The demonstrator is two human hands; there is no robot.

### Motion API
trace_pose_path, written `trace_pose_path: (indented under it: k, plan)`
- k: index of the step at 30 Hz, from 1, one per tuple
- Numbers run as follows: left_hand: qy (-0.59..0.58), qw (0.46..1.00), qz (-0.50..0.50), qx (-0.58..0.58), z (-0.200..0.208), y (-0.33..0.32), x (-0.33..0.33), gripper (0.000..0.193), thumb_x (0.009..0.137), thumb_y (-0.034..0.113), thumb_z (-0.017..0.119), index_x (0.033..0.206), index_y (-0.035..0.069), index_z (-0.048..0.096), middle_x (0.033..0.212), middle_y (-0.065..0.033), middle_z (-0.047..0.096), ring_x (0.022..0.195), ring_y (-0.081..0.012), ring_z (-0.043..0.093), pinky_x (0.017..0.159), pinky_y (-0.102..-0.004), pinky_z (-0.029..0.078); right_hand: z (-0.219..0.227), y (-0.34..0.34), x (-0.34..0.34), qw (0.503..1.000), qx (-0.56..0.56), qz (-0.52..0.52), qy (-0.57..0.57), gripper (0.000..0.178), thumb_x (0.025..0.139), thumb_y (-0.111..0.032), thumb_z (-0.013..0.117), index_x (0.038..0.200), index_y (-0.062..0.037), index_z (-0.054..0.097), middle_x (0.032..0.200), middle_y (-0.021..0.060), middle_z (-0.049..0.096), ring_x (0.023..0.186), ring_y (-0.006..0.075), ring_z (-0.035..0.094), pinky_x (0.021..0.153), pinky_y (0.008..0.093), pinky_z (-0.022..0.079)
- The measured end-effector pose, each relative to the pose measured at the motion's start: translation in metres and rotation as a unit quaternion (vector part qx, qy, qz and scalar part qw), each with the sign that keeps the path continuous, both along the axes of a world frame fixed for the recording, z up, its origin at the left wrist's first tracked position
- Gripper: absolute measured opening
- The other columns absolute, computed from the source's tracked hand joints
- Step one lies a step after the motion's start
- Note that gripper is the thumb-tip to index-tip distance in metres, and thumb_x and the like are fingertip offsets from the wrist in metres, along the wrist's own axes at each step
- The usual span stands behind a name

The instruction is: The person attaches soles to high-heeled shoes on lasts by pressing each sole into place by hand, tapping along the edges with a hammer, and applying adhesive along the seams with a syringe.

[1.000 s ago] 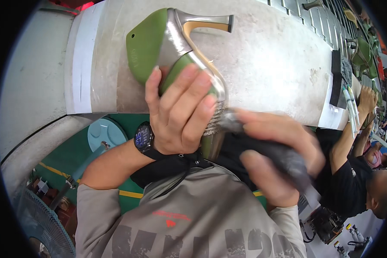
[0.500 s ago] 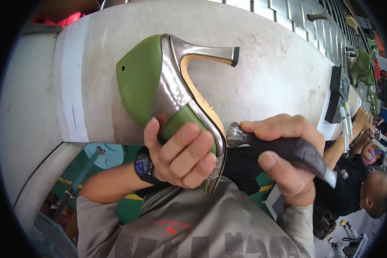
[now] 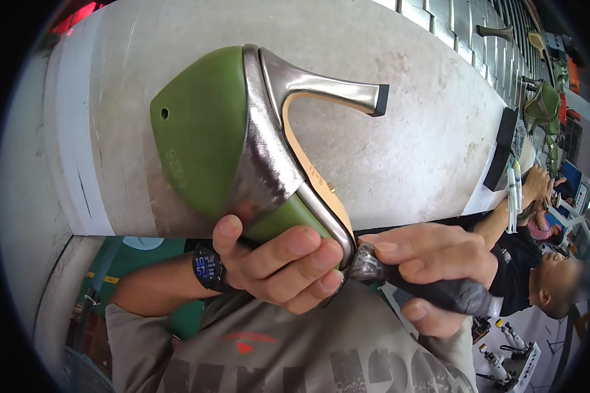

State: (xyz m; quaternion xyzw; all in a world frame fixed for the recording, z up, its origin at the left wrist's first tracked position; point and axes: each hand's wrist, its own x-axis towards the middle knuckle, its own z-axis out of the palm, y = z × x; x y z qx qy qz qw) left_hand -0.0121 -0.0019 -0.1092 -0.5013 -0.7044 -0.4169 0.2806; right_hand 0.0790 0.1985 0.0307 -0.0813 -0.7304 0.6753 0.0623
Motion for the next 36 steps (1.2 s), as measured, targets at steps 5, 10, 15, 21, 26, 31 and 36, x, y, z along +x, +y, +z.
trace_pose_path:
  k: [5,10,15,21,26,31,36]
  plan:
    - [0.010,1.000,0.004,-0.002,0.001,-0.002,0.001,0.033,0.104,0.028,0.061,0.135,0.020,0.050,0.137,0.0049,0.060,0.136,-0.0177,0.056,0.121,-0.0698,0.023,0.007,0.026,-0.022,0.988,-0.068,0.088,-0.111,0.030,0.086,-0.012,0.079,0.106,0.0063,0.065,0.108,0.0337,0.071,0.101,0.0429,0.074,0.088,0.0490,0.063]
    - [0.038,0.999,0.021,0.015,0.000,0.003,-0.003,0.031,0.104,0.024,0.061,0.132,0.018,0.051,0.134,0.0012,0.062,0.131,-0.0203,0.061,0.118,-0.0703,0.028,0.020,0.026,-0.064,0.965,-0.087,0.018,-0.246,0.033,0.075,-0.018,0.077,0.096,0.0050,0.068,0.096,0.0251,0.076,0.091,0.0319,0.077,0.088,0.0411,0.062]
    - [0.018,0.999,-0.007,-0.045,0.017,-0.012,-0.007,0.035,0.101,0.019,0.064,0.134,0.017,0.052,0.138,-0.0028,0.063,0.131,-0.0235,0.061,0.119,-0.0668,0.030,0.012,-0.002,-0.081,0.990,-0.055,-0.009,-0.133,0.033,0.092,-0.022,0.070,0.111,0.0050,0.066,0.107,0.0202,0.075,0.087,0.0218,0.073,0.080,0.0318,0.056]
    - [-0.100,0.959,-0.117,-0.238,0.067,-0.031,-0.071,0.094,0.070,0.035,0.091,0.150,0.011,0.049,0.159,-0.0191,0.046,0.145,-0.0395,0.048,0.119,-0.0629,0.031,0.001,0.007,-0.058,0.970,-0.029,-0.238,0.041,0.036,0.109,-0.031,0.047,0.112,0.0021,0.059,0.107,0.0306,0.072,0.063,0.0207,0.071,0.056,0.0273,0.059]
    - [-0.172,0.930,-0.102,-0.307,0.081,-0.018,-0.107,0.139,0.055,0.061,0.094,0.163,0.003,0.027,0.166,-0.0306,0.028,0.151,-0.0513,0.033,0.120,-0.0638,0.026,-0.002,0.004,-0.077,0.964,-0.144,-0.214,-0.070,0.034,0.103,-0.030,0.051,0.105,0.0025,0.061,0.097,0.0279,0.073,0.053,0.0196,0.065,0.052,0.0271,0.055]
    - [-0.203,0.919,-0.125,-0.314,0.077,-0.019,-0.110,0.142,0.054,0.065,0.092,0.163,0.003,0.025,0.167,-0.0313,0.025,0.153,-0.0518,0.029,0.121,-0.0663,0.021,0.003,-0.011,-0.095,0.966,-0.081,-0.236,-0.070,0.033,0.103,-0.030,0.053,0.101,0.0025,0.060,0.094,0.0281,0.073,0.051,0.0206,0.064,0.051,0.0269,0.053]
    - [-0.211,0.914,-0.130,-0.321,0.077,-0.019,-0.112,0.141,0.055,0.064,0.092,0.164,0.005,0.025,0.166,-0.0317,0.025,0.152,-0.0524,0.028,0.120,-0.0681,0.020,0.000,-0.008,-0.113,0.959,-0.091,-0.254,-0.082,0.032,0.102,-0.029,0.053,0.102,0.0017,0.060,0.093,0.0279,0.073,0.049,0.0199,0.063,0.050,0.0258,0.053]
